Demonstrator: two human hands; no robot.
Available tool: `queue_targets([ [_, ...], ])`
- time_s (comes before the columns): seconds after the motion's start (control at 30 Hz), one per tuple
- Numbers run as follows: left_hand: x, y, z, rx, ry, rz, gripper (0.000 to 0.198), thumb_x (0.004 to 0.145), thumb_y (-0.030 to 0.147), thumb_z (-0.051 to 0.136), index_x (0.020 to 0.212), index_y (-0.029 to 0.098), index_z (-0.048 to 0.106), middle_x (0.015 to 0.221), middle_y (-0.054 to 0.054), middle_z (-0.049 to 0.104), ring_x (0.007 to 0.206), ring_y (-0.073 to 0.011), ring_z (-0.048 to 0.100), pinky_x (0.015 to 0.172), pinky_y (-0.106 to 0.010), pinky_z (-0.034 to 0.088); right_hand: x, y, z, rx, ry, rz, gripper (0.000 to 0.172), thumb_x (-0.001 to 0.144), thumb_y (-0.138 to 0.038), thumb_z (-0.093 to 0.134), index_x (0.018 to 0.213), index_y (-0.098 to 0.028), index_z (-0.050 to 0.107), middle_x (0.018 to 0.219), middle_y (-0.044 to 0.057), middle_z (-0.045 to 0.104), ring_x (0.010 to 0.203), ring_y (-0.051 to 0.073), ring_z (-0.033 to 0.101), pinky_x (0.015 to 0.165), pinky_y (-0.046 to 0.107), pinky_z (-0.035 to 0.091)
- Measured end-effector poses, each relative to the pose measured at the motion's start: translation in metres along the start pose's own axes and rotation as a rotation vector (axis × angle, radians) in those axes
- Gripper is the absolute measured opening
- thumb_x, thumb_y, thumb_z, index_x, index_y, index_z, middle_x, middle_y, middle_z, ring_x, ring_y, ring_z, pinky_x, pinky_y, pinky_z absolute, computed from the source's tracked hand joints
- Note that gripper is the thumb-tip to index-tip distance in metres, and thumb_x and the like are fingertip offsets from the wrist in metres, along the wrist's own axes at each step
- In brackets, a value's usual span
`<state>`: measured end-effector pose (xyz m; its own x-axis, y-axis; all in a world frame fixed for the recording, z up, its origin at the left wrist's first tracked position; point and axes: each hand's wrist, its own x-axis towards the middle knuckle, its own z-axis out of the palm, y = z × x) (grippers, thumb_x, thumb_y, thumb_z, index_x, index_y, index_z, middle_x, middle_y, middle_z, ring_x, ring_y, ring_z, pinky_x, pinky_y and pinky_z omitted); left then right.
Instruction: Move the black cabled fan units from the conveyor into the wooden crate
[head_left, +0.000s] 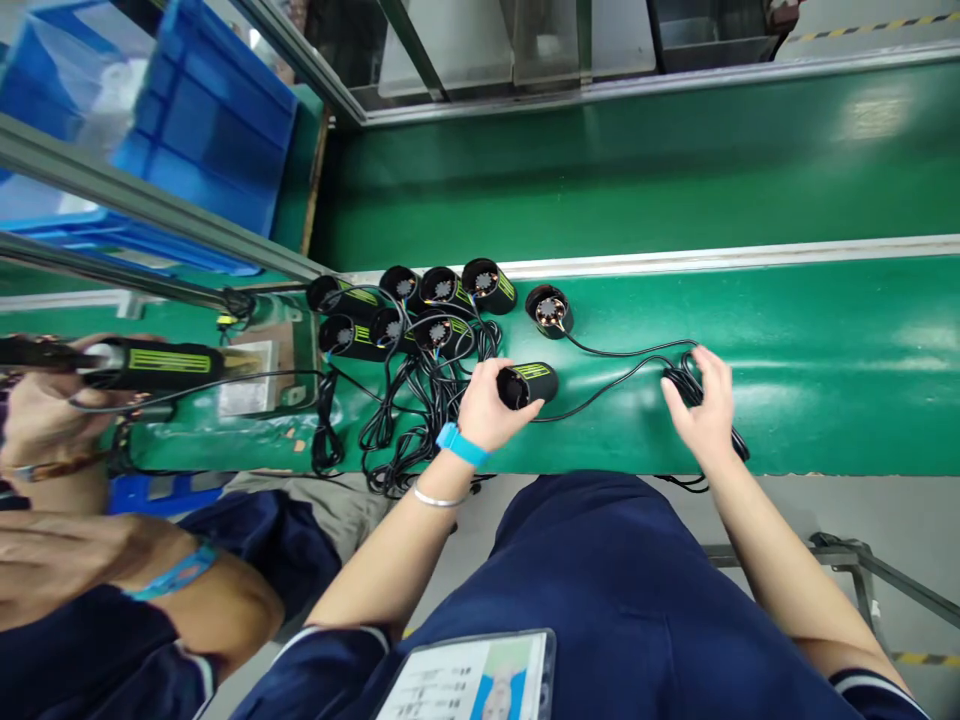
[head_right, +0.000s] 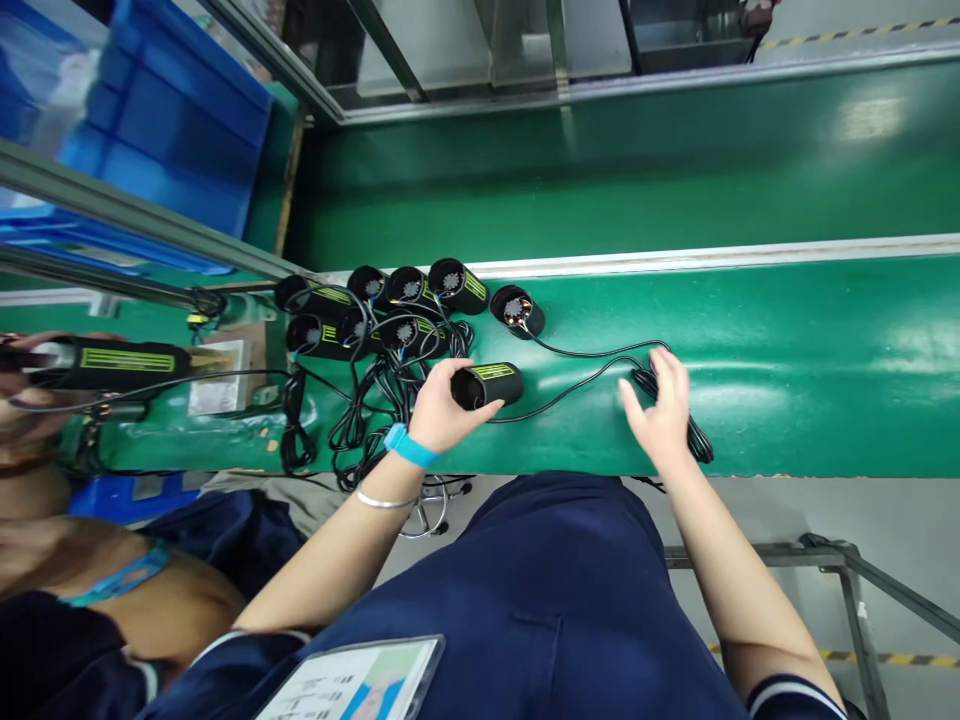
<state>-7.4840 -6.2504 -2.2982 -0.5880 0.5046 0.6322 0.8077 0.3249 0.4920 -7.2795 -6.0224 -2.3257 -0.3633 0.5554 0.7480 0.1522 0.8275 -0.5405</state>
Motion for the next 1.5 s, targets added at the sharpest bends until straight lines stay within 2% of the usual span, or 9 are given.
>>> queue_targets([
  [0.1, 0.032, -0.011, 0.0, 0.3, -0.142, -0.04, 0.059, 0.061, 0.039, 0.077, 0.109, 0.019, 0.05, 0.107, -0.012, 0.052, 0.103, -0.0351, 0.057, 0.088, -0.052, 0.05, -0.016, 0.045, -0.014, -0.366, -0.044, 0.108, 0.102, 0.073, -0.069, 0.061, 0.148, -0.01, 0.026, 0.149, 0.026, 0.03, 0.136, 0.04, 0.03, 0.104, 0.056, 0.034],
  [0.17, 0.05, -0.012, 0.002, 0.403, -0.153, -0.042, 0.06, 0.064, 0.042, 0.075, 0.112, 0.018, 0.049, 0.111, -0.014, 0.05, 0.105, -0.0373, 0.055, 0.088, -0.052, 0.05, -0.023, 0.061, -0.014, -0.476, -0.111, 0.177, 0.11, 0.07, -0.069, 0.063, 0.151, -0.01, 0.016, 0.147, 0.027, 0.032, 0.134, 0.041, 0.032, 0.101, 0.055, 0.036],
  [0.33, 0.081, -0.011, 0.01, 0.466, -0.185, 0.003, 0.062, 0.064, 0.045, 0.072, 0.113, 0.017, 0.048, 0.111, -0.016, 0.049, 0.107, -0.0389, 0.053, 0.09, -0.054, 0.048, -0.023, 0.064, -0.003, -0.615, -0.242, 0.261, 0.079, 0.084, -0.056, 0.053, 0.145, -0.01, 0.031, 0.131, 0.023, 0.05, 0.117, 0.037, 0.048, 0.089, 0.046, 0.043],
  [0.47, 0.086, -0.015, 0.018, 0.392, -0.155, 0.053, 0.056, 0.068, 0.046, 0.068, 0.111, 0.016, 0.047, 0.109, -0.014, 0.051, 0.107, -0.0348, 0.054, 0.093, -0.049, 0.047, -0.019, 0.064, -0.001, -0.635, -0.253, 0.265, 0.062, 0.091, -0.044, 0.045, 0.141, -0.008, 0.037, 0.121, 0.021, 0.056, 0.107, 0.032, 0.055, 0.08, 0.039, 0.047],
  [0.6, 0.082, -0.014, 0.024, 0.392, -0.158, 0.094, 0.057, 0.069, 0.045, 0.069, 0.113, 0.016, 0.047, 0.107, -0.013, 0.052, 0.107, -0.0337, 0.055, 0.093, -0.05, 0.048, -0.021, 0.068, -0.001, -0.614, -0.251, 0.252, 0.06, 0.093, -0.042, 0.042, 0.142, -0.008, 0.037, 0.12, 0.02, 0.058, 0.106, 0.032, 0.058, 0.078, 0.039, 0.048],
  [0.8, 0.077, -0.008, 0.027, 0.358, -0.105, 0.211, 0.074, 0.073, 0.039, 0.066, 0.137, 0.017, 0.034, 0.144, -0.019, 0.029, 0.127, -0.0368, 0.044, 0.094, -0.049, 0.05, -0.023, 0.075, -0.001, -0.582, -0.244, 0.242, 0.06, 0.092, -0.043, 0.042, 0.142, -0.01, 0.037, 0.127, 0.019, 0.057, 0.111, 0.032, 0.057, 0.081, 0.039, 0.049],
  [0.93, 0.079, -0.007, 0.023, 0.414, -0.202, 0.224, 0.059, 0.078, 0.038, 0.062, 0.131, 0.02, 0.044, 0.129, -0.015, 0.045, 0.121, -0.034, 0.049, 0.095, -0.049, 0.049, -0.024, 0.079, -0.001, -0.556, -0.244, 0.217, 0.059, 0.092, -0.041, 0.043, 0.141, -0.009, 0.038, 0.124, 0.019, 0.059, 0.111, 0.031, 0.057, 0.082, 0.039, 0.049],
  [1.2, 0.107, -0.006, 0.02, 0.541, -0.432, 0.271, 0.072, 0.065, 0.042, 0.07, 0.127, 0.015, 0.046, 0.108, -0.014, 0.06, 0.101, -0.031, 0.061, 0.092, -0.044, 0.049, -0.021, 0.08, -0.005, -0.514, -0.289, 0.209, 0.057, 0.094, -0.042, 0.043, 0.141, -0.009, 0.038, 0.125, 0.019, 0.058, 0.11, 0.03, 0.057, 0.082, 0.038, 0.048],
  [1.5, 0.107, -0.005, 0.023, 0.508, -0.346, 0.179, 0.055, 0.068, 0.049, 0.068, 0.116, 0.021, 0.06, 0.111, -0.007, 0.068, 0.099, -0.0264, 0.065, 0.089, -0.035, 0.052, -0.021, 0.083, -0.007, -0.475, -0.32, 0.204, 0.055, 0.094, -0.039, 0.046, 0.14, -0.009, 0.038, 0.12, 0.018, 0.059, 0.108, 0.029, 0.057, 0.083, 0.035, 0.046],
])
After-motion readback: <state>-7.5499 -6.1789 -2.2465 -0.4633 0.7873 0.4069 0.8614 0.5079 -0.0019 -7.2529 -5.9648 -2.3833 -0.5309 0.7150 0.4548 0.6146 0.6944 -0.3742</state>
